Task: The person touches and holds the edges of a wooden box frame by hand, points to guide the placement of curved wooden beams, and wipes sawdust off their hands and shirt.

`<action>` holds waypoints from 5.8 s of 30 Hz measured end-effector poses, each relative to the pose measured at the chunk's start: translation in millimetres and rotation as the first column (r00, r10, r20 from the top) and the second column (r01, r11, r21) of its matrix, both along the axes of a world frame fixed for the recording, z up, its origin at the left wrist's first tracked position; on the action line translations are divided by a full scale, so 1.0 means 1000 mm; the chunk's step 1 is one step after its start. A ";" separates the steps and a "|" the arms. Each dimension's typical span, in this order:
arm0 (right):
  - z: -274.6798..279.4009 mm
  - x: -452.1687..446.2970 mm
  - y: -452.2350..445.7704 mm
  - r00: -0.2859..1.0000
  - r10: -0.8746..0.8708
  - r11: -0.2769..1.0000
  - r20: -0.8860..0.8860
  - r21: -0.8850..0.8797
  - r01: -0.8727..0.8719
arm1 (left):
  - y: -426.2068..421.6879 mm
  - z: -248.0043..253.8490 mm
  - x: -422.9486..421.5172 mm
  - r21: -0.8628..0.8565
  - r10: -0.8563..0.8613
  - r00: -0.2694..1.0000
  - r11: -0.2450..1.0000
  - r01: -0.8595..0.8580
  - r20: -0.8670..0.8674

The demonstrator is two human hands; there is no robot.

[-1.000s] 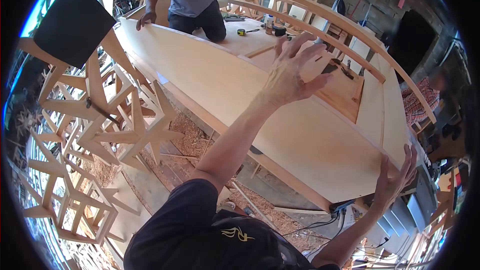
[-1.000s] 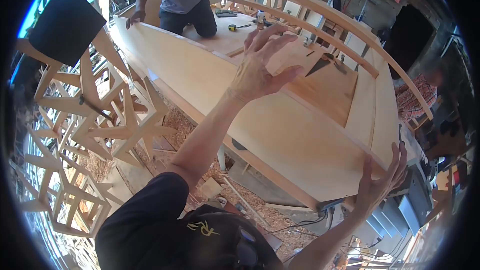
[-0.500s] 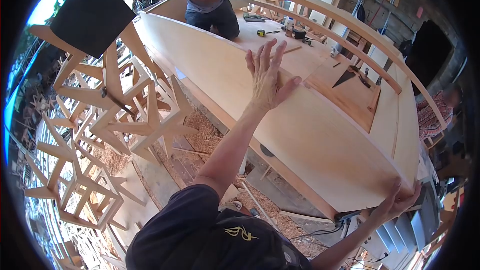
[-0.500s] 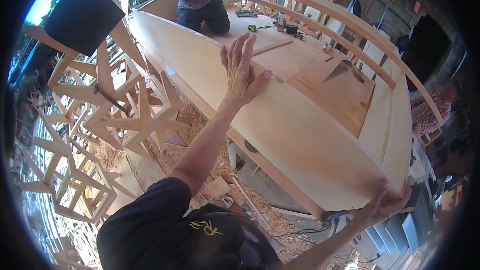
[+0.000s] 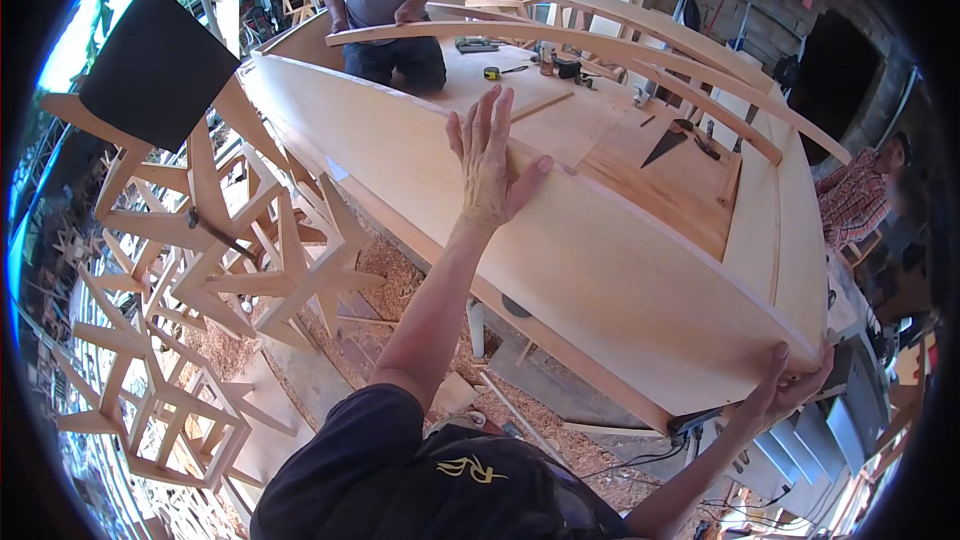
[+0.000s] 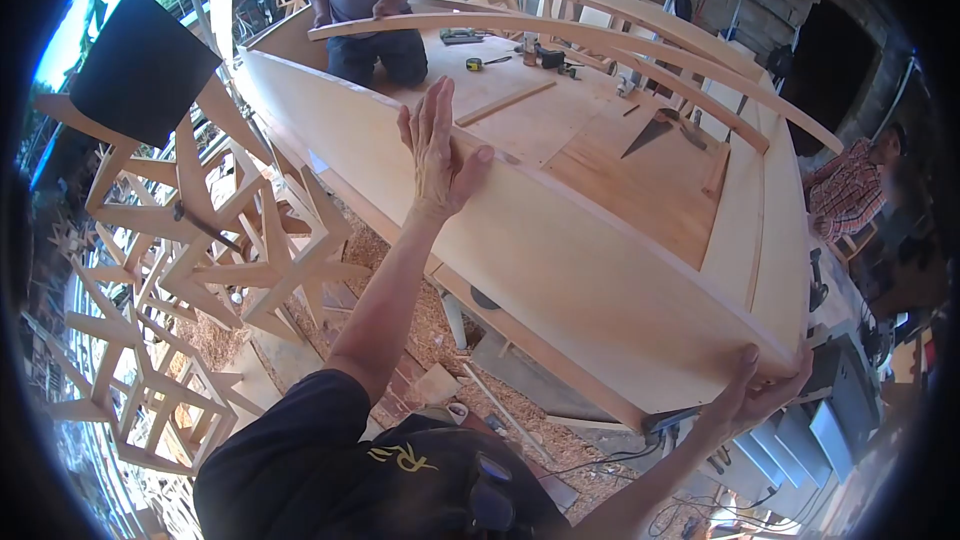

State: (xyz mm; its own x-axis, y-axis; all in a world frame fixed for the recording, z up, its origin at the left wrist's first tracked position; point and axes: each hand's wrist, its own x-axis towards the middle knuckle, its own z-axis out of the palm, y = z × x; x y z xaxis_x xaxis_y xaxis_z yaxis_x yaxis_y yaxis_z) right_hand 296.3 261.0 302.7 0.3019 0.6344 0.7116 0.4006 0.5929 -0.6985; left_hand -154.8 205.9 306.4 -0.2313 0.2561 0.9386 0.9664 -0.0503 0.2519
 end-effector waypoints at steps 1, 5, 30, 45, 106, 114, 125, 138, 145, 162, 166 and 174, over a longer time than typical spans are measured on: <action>0.002 -0.004 -0.001 0.999 0.037 0.999 -0.032 -0.006 -0.037 | -0.002 0.001 -0.002 0.004 0.012 1.000 1.000 -0.012 -0.006; 0.001 -0.002 -0.002 0.998 0.036 0.999 -0.049 0.007 -0.036 | 0.001 -0.001 0.000 0.006 -0.003 1.000 1.000 0.003 -0.002; 0.005 -0.004 -0.005 0.997 0.050 0.999 -0.057 0.015 -0.049 | 0.003 -0.004 -0.003 0.027 -0.024 0.999 0.999 0.025 -0.037; -0.001 -0.002 -0.003 0.997 0.059 0.997 -0.044 0.044 -0.057 | 0.003 -0.004 -0.003 0.023 -0.024 0.999 0.999 0.025 -0.035; -0.005 -0.005 0.001 0.993 0.062 0.998 -0.104 0.030 -0.059 | -0.002 0.001 0.000 -0.049 -0.009 1.000 0.999 0.009 -0.018; -0.006 -0.004 0.001 0.997 0.023 0.999 -0.076 0.024 -0.021 | -0.002 0.001 -0.001 -0.047 -0.012 1.000 0.999 0.011 -0.019; -0.003 -0.006 -0.001 0.994 0.058 0.998 -0.096 0.025 -0.056 | -0.002 0.001 0.000 -0.047 -0.009 1.000 0.999 0.008 -0.022; 0.033 0.022 0.002 0.997 0.003 0.996 0.073 0.084 -0.009 | -0.018 0.023 0.008 -0.160 0.014 1.000 0.987 -0.011 0.015; 0.114 -0.005 0.013 0.876 -0.156 0.982 0.456 0.166 0.089 | -0.002 0.084 -0.014 -0.263 0.081 0.996 0.962 -0.072 0.024; 0.097 0.005 0.054 0.897 0.104 0.992 0.430 -0.113 -0.061 | 0.020 0.082 -0.043 -0.557 0.184 0.953 0.830 -0.020 0.241; 0.099 0.007 0.054 0.816 0.079 0.986 0.573 -0.166 0.022 | 0.022 0.080 -0.044 -0.541 0.189 0.954 0.841 -0.035 0.232; 0.096 0.006 0.051 0.866 0.176 0.969 0.468 -0.239 -0.067 | 0.024 0.078 -0.045 -0.542 0.203 0.957 0.838 -0.060 0.207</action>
